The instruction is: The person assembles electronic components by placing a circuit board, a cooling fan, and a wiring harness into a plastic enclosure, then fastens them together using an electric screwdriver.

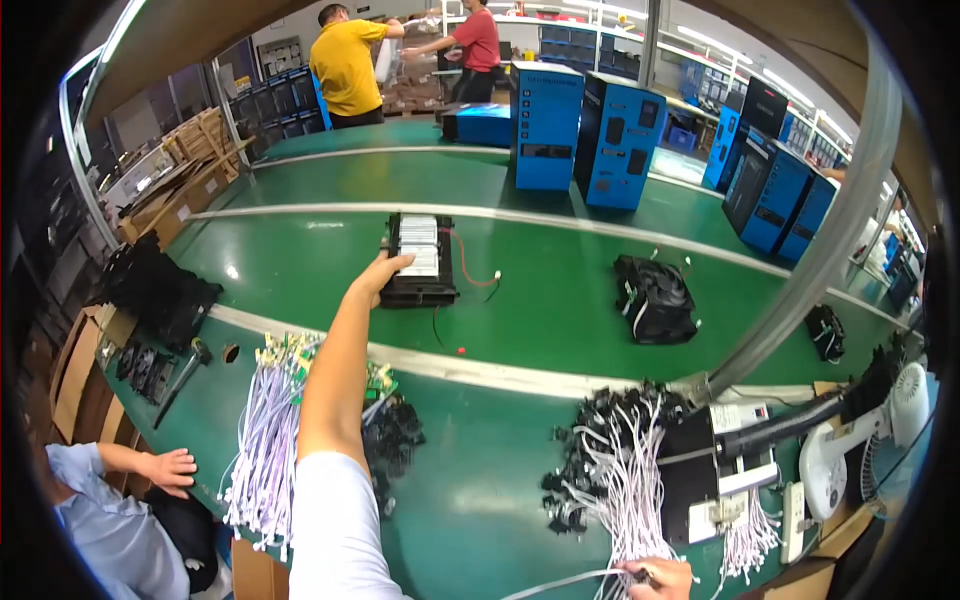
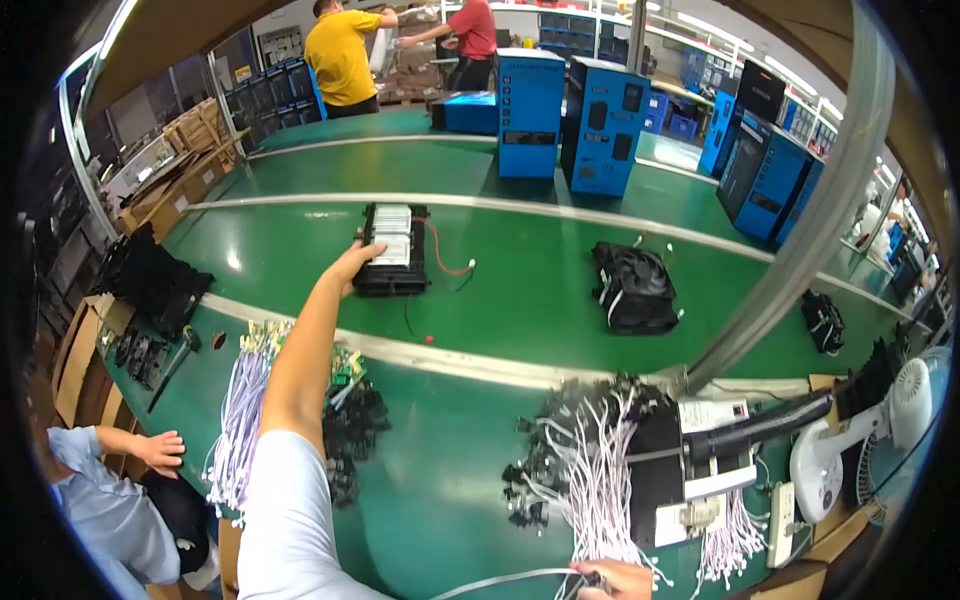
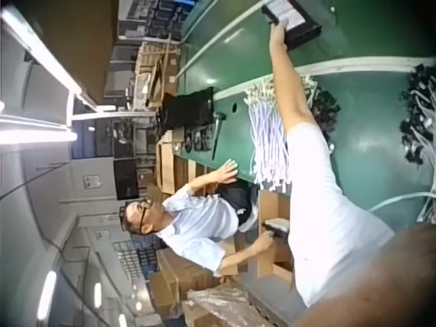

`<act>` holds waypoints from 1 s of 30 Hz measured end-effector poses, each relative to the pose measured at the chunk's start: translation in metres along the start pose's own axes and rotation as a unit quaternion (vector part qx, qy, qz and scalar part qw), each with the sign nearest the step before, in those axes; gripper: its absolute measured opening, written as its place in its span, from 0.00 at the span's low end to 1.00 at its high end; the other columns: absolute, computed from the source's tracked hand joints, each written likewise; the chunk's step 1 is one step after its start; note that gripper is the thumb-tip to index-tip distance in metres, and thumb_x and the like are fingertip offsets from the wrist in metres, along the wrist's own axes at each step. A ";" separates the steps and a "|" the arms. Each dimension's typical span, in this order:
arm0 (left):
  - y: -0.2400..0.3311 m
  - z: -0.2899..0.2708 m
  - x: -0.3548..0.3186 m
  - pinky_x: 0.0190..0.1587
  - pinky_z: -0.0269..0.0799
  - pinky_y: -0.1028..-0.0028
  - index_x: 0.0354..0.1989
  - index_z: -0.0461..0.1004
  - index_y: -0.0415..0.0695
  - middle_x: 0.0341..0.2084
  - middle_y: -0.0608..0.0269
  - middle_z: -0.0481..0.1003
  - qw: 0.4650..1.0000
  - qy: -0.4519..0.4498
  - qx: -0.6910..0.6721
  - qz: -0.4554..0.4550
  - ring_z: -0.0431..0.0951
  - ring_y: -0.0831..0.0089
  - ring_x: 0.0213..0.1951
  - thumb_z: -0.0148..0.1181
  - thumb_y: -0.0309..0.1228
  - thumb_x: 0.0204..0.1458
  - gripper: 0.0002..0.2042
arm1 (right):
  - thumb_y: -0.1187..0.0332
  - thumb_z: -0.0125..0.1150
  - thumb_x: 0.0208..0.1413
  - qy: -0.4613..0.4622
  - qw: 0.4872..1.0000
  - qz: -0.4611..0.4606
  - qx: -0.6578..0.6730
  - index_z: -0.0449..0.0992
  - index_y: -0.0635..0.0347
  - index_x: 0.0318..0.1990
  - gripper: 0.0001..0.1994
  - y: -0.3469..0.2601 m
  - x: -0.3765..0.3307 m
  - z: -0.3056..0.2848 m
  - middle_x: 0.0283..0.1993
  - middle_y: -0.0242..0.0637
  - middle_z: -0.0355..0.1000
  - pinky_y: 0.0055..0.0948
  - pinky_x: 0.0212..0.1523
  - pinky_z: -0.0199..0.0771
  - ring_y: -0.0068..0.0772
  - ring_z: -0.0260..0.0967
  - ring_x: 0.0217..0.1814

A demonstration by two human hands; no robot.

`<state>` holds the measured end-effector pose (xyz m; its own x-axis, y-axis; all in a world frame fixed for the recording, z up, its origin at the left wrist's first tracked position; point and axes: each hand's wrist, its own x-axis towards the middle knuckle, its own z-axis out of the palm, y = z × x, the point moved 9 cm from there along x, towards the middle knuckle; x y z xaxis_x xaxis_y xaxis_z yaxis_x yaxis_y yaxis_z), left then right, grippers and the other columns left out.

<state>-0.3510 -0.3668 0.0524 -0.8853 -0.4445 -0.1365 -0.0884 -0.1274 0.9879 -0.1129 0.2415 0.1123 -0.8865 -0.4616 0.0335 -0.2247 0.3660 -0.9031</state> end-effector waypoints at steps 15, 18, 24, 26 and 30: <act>0.106 0.048 -0.290 0.49 0.74 0.65 0.56 0.63 0.35 0.44 0.54 0.75 0.969 -0.145 -0.120 0.161 0.77 0.65 0.43 0.61 0.37 0.43 0.31 | 0.53 0.62 0.56 -0.040 0.804 -0.322 0.498 0.62 0.57 0.63 0.31 -0.057 -0.038 -0.083 0.31 0.31 0.65 0.45 0.50 0.64 0.31 0.62 0.35; 0.107 0.087 -0.362 0.49 0.73 0.70 0.61 0.60 0.35 0.44 0.55 0.74 0.955 -0.203 -0.015 0.214 0.77 0.70 0.43 0.65 0.36 0.34 0.40 | 0.53 0.61 0.54 -0.060 0.793 -0.267 0.544 0.61 0.64 0.61 0.32 -0.080 -0.025 -0.087 0.26 0.28 0.58 0.19 0.19 0.63 0.17 0.56 0.21; 0.059 0.152 -0.419 0.57 0.65 0.70 0.65 0.60 0.47 0.51 0.57 0.70 0.895 -0.279 0.267 0.223 0.70 0.69 0.52 0.76 0.36 0.26 0.49 | 0.51 0.51 0.62 -0.004 0.871 -0.153 0.467 0.60 0.69 0.61 0.30 -0.105 0.003 -0.056 0.27 0.26 0.63 0.11 0.16 0.52 0.13 0.52 0.20; 0.051 0.173 -0.435 0.57 0.65 0.66 0.63 0.62 0.46 0.53 0.54 0.69 0.831 -0.291 0.365 0.302 0.71 0.62 0.53 0.75 0.36 0.26 0.47 | 0.56 0.49 0.64 -0.025 0.924 -0.140 0.355 0.60 0.68 0.61 0.26 -0.112 0.000 -0.048 0.34 0.31 0.70 0.09 0.20 0.58 0.14 0.64 0.27; 0.047 0.201 -0.491 0.52 0.67 0.59 0.57 0.67 0.48 0.54 0.48 0.66 0.692 -0.237 0.543 0.412 0.69 0.51 0.51 0.71 0.33 0.24 0.41 | 0.70 0.53 0.61 -0.022 0.962 -0.269 -0.049 0.64 0.63 0.55 0.16 -0.122 0.000 -0.002 0.42 0.38 0.74 0.20 0.31 0.68 0.23 0.69 0.32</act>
<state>-0.0129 0.0238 0.1810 -0.8669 0.4040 0.2920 0.4726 0.8524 0.2237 -0.0867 0.1984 0.2233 -0.6141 -0.6379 0.4647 -0.6849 0.1382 -0.7154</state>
